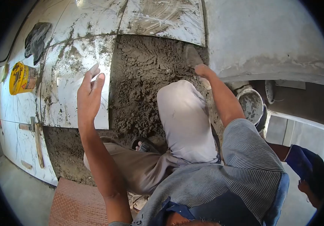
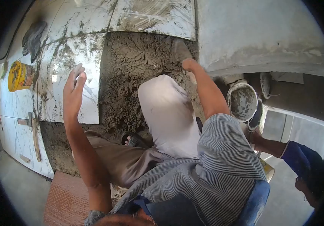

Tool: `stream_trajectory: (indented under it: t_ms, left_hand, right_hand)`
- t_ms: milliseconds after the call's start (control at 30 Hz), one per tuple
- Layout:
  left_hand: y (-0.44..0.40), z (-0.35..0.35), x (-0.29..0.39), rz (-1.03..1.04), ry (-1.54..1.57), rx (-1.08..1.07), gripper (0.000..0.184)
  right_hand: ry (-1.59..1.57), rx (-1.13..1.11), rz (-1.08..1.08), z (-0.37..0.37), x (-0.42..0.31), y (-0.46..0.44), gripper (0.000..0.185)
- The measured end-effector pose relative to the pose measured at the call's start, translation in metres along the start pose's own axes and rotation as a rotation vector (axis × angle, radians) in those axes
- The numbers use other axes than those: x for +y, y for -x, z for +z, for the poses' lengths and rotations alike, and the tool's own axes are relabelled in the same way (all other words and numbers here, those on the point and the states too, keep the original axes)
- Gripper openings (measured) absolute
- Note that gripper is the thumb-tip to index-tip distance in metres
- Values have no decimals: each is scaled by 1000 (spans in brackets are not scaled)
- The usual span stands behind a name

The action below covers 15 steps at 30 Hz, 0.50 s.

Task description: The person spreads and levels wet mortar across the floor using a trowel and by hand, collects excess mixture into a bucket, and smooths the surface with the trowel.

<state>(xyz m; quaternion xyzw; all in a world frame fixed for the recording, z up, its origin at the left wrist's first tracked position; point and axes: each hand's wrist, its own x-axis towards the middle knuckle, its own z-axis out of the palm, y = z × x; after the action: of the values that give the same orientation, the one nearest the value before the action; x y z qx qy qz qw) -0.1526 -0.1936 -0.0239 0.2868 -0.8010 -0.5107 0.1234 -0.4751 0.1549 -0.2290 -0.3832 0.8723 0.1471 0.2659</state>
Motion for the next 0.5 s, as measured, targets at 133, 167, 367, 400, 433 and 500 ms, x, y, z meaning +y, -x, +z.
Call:
stream_trajectory:
  t_ms: [133,167,367,400,433,500]
  left_hand:
    - [0,-5,-9,-44,10,25,47]
    - [0,-7,-10,-38,32,30,47]
    - [2,-5,-5,-32,-41,20,48]
    - [4,-4,-4,-38,-45,16,48]
    - [4,-5,-2,-31,-37,14,48]
    - [6,-4,-2,-26,-26,13,47]
  right_hand:
    - [67,-46,-16,36,36,9,26]
    - [73,-37,-23,24,22,15,26]
    - [-1984,118,672,11,-66,-5,27]
    - [-1958,109,627,-9,-87,-7,26]
    - [-1954,64,546,-23,-102,-13,25]
    - [-1947,26,500,-42,-135,-34,23]
